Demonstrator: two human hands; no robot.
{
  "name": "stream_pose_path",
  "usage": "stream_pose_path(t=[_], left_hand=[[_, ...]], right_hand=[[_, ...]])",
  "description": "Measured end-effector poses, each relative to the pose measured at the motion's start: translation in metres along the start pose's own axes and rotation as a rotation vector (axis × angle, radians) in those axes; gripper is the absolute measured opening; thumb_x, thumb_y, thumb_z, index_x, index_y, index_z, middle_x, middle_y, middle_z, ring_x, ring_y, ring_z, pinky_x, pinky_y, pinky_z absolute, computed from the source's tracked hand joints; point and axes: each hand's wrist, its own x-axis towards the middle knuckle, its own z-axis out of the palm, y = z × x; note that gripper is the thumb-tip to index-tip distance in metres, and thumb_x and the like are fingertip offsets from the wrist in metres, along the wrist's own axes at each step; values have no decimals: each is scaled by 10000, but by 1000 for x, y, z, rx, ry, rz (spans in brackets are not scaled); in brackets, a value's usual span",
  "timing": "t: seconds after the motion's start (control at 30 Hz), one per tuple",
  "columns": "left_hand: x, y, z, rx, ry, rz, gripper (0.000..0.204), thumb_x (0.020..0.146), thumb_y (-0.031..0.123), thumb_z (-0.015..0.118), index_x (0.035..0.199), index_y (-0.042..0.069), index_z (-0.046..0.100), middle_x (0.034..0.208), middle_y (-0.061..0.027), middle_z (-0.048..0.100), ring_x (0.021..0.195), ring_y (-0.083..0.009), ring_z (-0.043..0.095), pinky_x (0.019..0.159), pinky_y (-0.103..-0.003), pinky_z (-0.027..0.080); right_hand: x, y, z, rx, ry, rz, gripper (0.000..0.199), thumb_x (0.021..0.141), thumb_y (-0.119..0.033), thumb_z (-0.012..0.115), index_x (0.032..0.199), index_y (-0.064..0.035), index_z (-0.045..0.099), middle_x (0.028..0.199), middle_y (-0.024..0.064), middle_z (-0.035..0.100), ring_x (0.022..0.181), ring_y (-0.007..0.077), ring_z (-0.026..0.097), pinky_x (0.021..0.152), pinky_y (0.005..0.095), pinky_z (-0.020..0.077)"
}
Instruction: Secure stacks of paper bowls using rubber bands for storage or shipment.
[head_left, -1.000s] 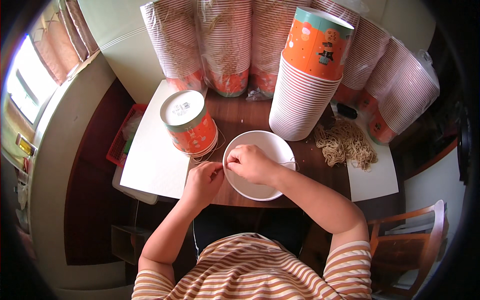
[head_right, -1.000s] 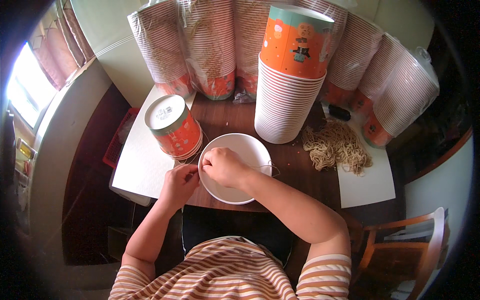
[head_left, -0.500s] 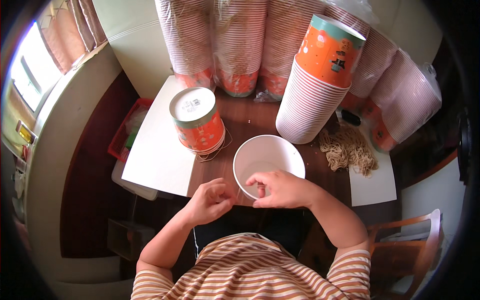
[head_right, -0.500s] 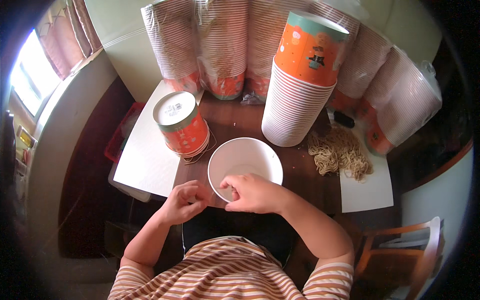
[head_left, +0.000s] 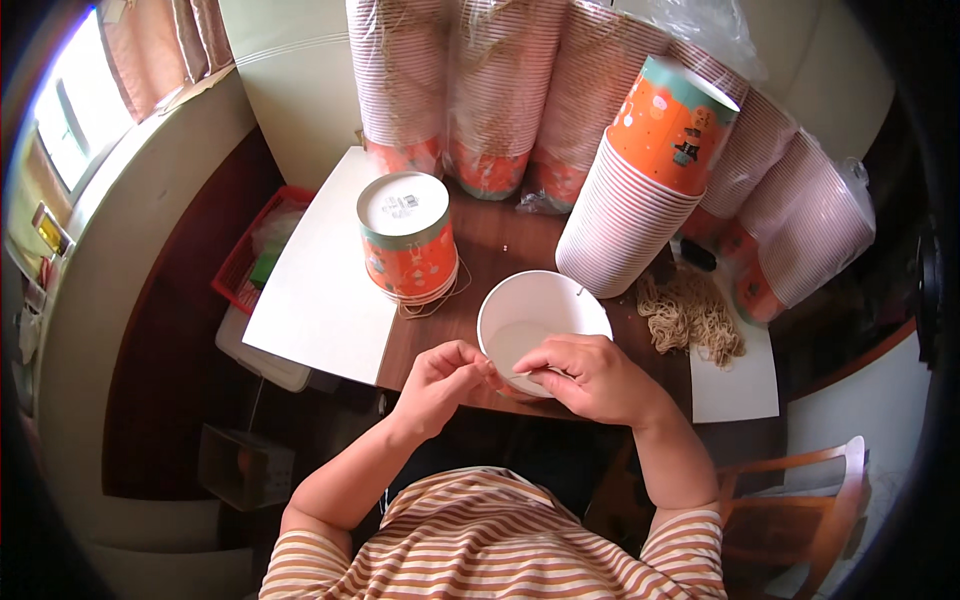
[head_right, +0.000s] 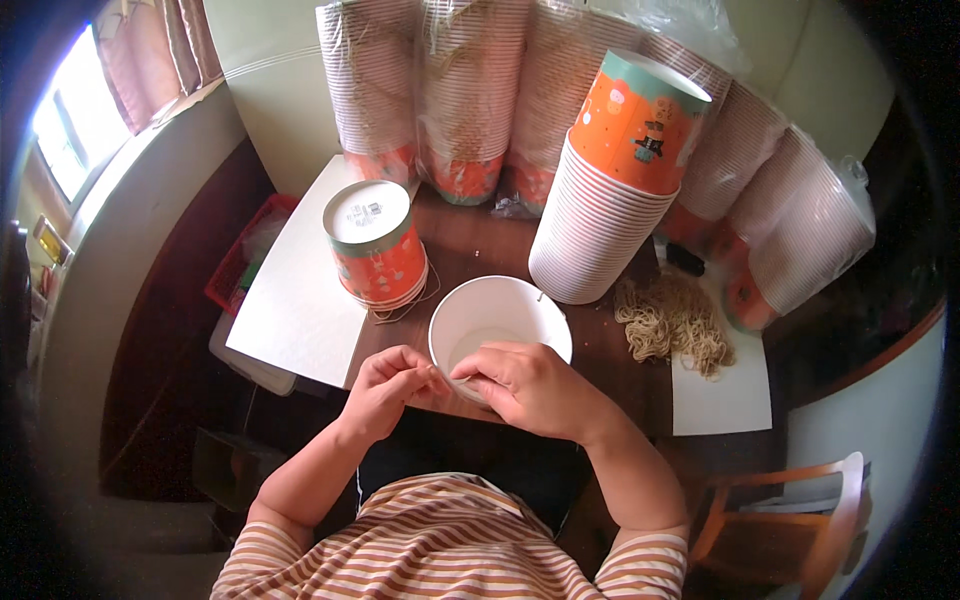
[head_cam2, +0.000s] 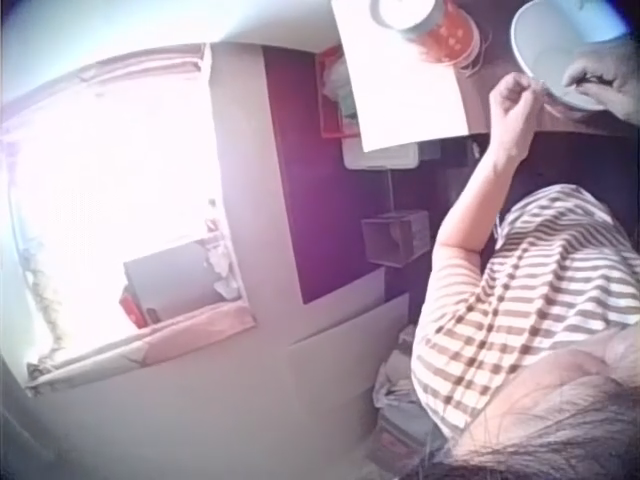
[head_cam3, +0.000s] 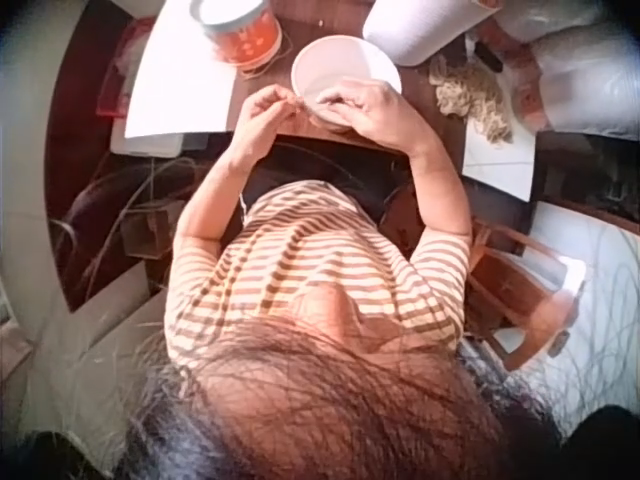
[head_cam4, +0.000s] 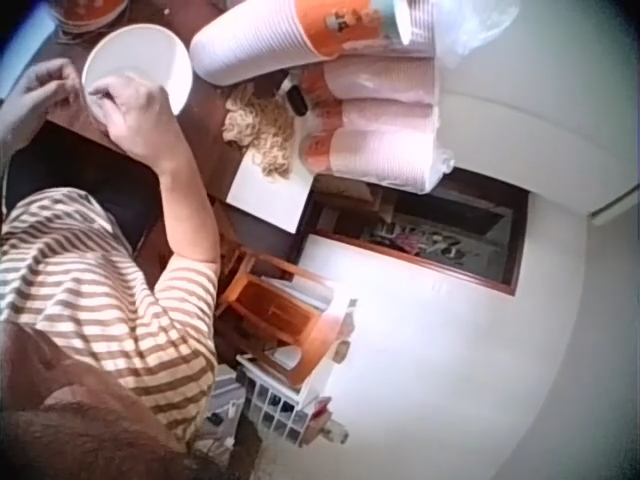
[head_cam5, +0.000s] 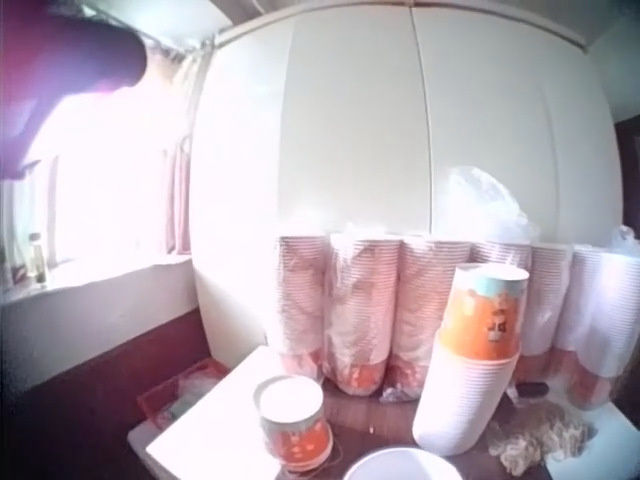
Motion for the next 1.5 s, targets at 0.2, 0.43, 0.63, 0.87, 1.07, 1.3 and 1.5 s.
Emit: stream_pose_path(t=[0.2,0.43,0.63,0.87,1.07,1.3,1.5], left_hand=[[-2,7,19,264,6,-53,161,883,37,623,1025,-38,612,883,-38,655,791,-65,599,713,-208,498],[-10,1,9,335,-42,67,107,891,55,626,950,-31,602,859,-20,631,784,-50,572,695,-190,474],[-12,3,1,278,-56,54,92,902,59,612,936,-25,598,861,-21,630,791,-56,576,701,-193,475],[-9,2,2,277,-74,40,90,899,50,613,943,-27,595,876,-26,634,804,-59,585,717,-197,485],[-9,2,4,207,-84,22,101,898,49,614,947,-37,593,901,-37,638,816,-70,594,747,-211,501],[-14,-1,4,264,-23,46,74,875,8,622,934,-27,597,888,-41,650,842,-77,613,746,-211,509],[-30,-9,14,923,220,446,168,714,-59,693,841,28,626,825,-60,666,763,-171,645,700,-269,507]], right_hand=[[18,5,8,180,-80,-33,142,816,17,621,949,-17,654,851,77,670,761,163,638,689,273,500],[21,12,20,-170,288,-72,134,752,-28,683,872,-64,634,880,64,623,815,211,585,732,320,476],[-8,0,20,-315,325,-130,149,666,-64,751,764,-101,644,897,38,600,851,226,547,789,343,425],[-17,4,41,-360,313,-129,244,659,-45,732,890,-99,674,883,30,587,794,214,533,766,337,417],[-9,9,46,-432,293,-164,255,653,-44,718,895,-93,655,858,26,560,789,212,526,740,336,410],[-9,7,55,-456,305,-149,194,651,-40,716,797,-85,597,810,30,543,767,226,539,712,347,417],[-24,-18,76,-341,450,20,171,694,4,706,804,-53,589,770,77,553,621,271,598,538,358,499]])
